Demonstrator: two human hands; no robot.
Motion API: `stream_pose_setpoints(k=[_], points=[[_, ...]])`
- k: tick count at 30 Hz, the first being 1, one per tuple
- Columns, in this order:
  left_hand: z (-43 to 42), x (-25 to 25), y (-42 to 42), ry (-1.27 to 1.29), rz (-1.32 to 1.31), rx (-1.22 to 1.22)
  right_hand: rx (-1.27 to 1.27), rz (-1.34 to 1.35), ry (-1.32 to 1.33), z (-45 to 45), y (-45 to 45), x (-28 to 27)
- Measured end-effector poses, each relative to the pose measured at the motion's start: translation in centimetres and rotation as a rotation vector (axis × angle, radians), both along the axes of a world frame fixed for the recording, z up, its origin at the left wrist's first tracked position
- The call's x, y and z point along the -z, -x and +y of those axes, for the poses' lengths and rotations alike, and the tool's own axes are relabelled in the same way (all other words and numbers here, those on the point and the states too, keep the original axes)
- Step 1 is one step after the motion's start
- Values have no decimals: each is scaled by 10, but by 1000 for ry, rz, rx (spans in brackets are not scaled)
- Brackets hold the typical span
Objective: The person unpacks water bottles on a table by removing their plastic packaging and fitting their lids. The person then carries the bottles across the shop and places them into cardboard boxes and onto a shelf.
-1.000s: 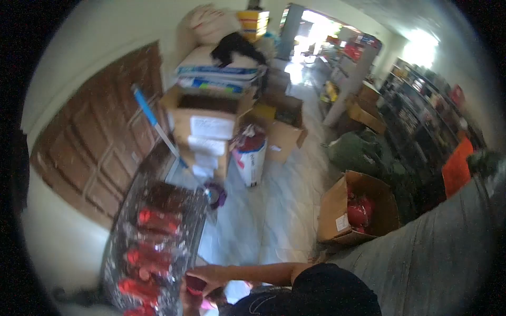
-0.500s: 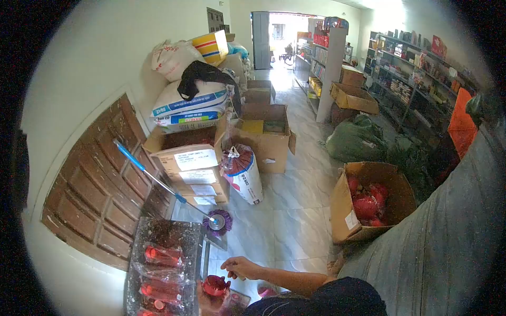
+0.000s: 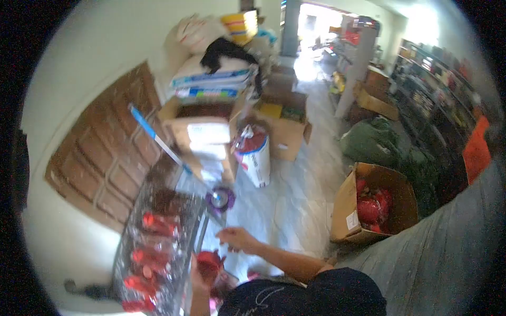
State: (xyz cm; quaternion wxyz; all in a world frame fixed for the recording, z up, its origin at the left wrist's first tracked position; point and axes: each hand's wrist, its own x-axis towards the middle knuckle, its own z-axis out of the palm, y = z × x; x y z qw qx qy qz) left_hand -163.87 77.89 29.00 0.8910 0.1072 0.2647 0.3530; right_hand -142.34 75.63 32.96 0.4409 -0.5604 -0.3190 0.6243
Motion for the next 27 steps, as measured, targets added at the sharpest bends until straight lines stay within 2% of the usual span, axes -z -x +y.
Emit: stream_pose_setpoints(k=[2,4,8,13,16,21,26,27], points=[[7,13,3,-6,-67,0,-60,68,-126,3,5,-16],[9,-3,0,29,-92,-56,-137,122,-237,9,11,-22],[7,-19,-1,-73,-56,-161,-140,227,-267,10,27,-44],[3,-42,-5,-212,-73,-163,-131,13,-366,10,38,-60],[-1,-55,-11,-240,14,-158,-106,-30,-386,9,48,-70],[-11,-64,-19,-409,73,-371,-127,-146,-482,10,47,-77],[-14,-70,-19,-495,192,-332,-78,-250,-539,12,47,-78],[-14,-67,-18,-546,242,-290,-64,-354,-600,12,47,-79]])
